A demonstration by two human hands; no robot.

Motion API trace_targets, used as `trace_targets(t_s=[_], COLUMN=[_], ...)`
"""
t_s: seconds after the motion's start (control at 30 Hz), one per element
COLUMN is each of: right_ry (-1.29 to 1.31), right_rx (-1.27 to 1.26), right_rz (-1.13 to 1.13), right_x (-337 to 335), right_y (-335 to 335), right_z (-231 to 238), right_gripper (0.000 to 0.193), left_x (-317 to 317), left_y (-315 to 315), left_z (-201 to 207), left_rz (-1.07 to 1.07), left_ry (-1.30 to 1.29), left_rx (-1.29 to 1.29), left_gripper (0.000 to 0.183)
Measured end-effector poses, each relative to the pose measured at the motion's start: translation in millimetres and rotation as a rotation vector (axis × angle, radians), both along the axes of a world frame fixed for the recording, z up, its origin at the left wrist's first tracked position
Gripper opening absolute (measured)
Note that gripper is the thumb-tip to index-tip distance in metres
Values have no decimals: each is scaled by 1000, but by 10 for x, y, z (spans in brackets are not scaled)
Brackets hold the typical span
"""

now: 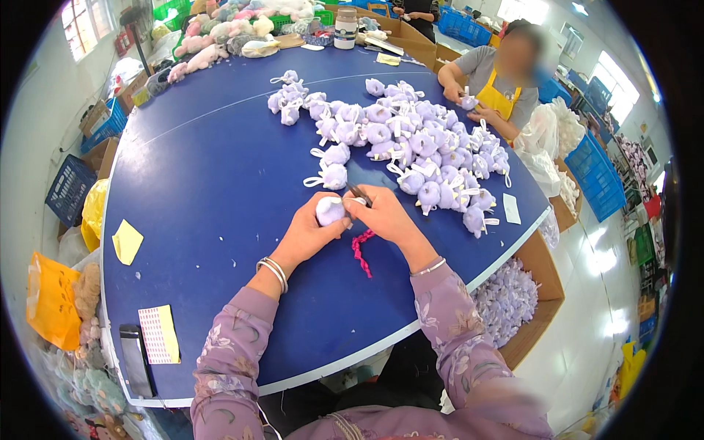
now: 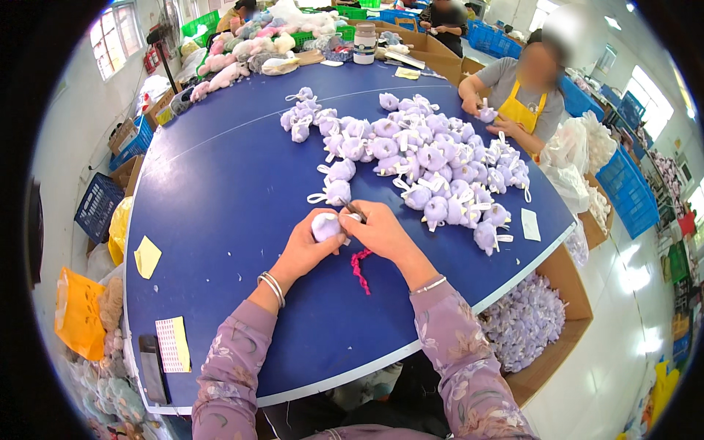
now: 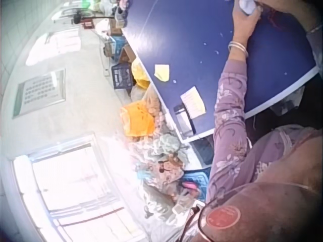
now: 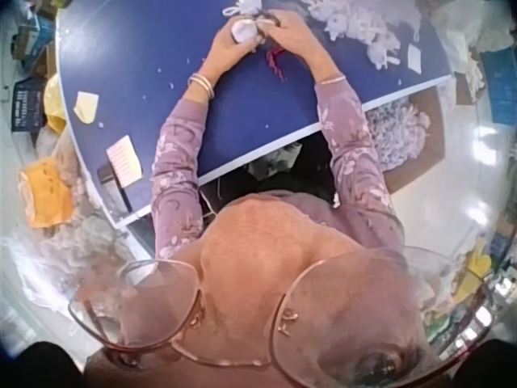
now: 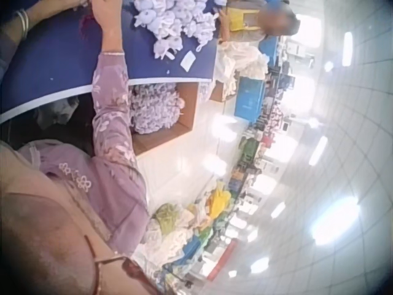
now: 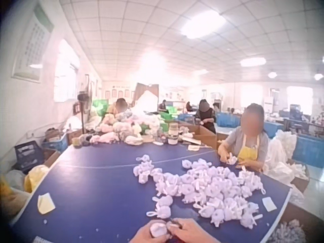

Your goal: The person trims excess threads and tags from small purple plush toys using scissors. They handle each toy individually, cut the threads, and place the finished items into a cardboard box.

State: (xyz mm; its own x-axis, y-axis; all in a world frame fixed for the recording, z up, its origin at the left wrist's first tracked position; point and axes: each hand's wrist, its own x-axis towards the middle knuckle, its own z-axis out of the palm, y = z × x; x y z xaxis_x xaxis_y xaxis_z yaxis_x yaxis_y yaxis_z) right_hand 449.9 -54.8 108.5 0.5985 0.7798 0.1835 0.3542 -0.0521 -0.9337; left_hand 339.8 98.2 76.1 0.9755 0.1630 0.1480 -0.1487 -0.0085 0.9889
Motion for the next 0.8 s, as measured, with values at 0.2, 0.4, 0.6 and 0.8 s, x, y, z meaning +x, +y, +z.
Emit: trace_targets(t_s=[0.2,0.4,0.6,0.8], right_ry=[293,483,254,282], right_rx=[90,91,29,431], right_rz=[-105,-41,4,-53], right_x=[16,44,-52,186], right_y=[5,-16,5,-300], right_z=[29,55,102,316], right_gripper=[15,20,16,28], left_x=[-19,-17,-11,-18], left_y=[16,75,128,155], left_z=[-14,4,-6,-19], left_rz=[-70,-84,-45,25], left_ry=[38,27,80,-9], left_rx=[-37,-71,-92,-179], left_gripper=[20,30,40,51])
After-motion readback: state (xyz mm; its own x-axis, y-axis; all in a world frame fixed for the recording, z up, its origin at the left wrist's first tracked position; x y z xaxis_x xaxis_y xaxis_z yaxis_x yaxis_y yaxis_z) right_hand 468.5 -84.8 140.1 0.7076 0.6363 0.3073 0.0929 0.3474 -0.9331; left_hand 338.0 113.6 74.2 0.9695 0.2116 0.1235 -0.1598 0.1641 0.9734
